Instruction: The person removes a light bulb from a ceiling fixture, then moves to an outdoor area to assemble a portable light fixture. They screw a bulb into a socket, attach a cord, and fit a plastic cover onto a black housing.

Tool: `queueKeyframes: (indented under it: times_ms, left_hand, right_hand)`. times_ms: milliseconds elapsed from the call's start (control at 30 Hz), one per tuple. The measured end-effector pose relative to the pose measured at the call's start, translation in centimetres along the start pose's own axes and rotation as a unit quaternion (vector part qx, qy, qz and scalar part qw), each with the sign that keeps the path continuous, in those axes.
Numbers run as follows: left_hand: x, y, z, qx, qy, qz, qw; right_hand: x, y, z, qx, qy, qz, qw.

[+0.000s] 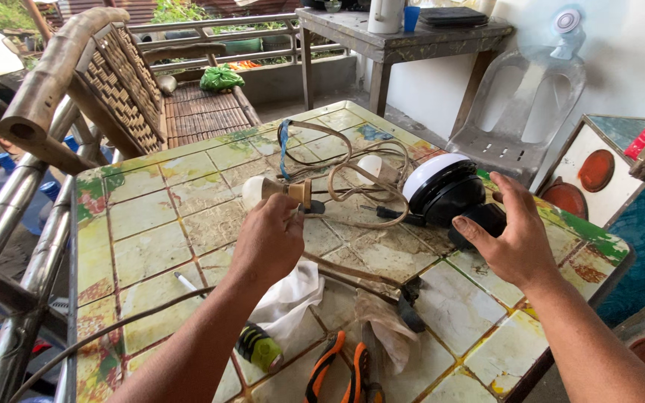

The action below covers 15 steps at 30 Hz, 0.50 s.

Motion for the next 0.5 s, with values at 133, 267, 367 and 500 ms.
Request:
queueKeyframes:
  times_ms: [133, 267, 367, 500]
  left_hand:
    - [-1.9, 1.0, 0.5, 0.046, 0.000, -0.019, 0.999]
    - [-4.4, 2.5, -0.2, 0.079, -0.025, -0.080, 0.993]
    - [-6.2, 4.0, -0.6, 0.077, -0.049, -0.157, 0.983]
    - [-6.2, 5.6, -1.6, 0.139, -0.073, -0.130, 0.979]
  right_hand:
    - [3.3, 0.4, 0.4, -0.046, 0.028, 0.076, 0.996]
    - [7.0, 1.4, 1.2, -0.082, 0.086, 0.114, 0.986]
    - [11.4, 2.6, 1.1, -0.075, 0.071, 0.194, 0.975]
    - [15.4, 4.1, -0.6, 0.069, -0.062, 0.202, 0.975]
Point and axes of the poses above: each hand's wrist, its own y-axis away from the middle knuckle, its own z-axis out of the back of the hand, x = y × z, the point moved 8 cm from there along -y, towards the middle knuckle, and after that the axes turned 3 degrees about -y, right-handed, at the moved point
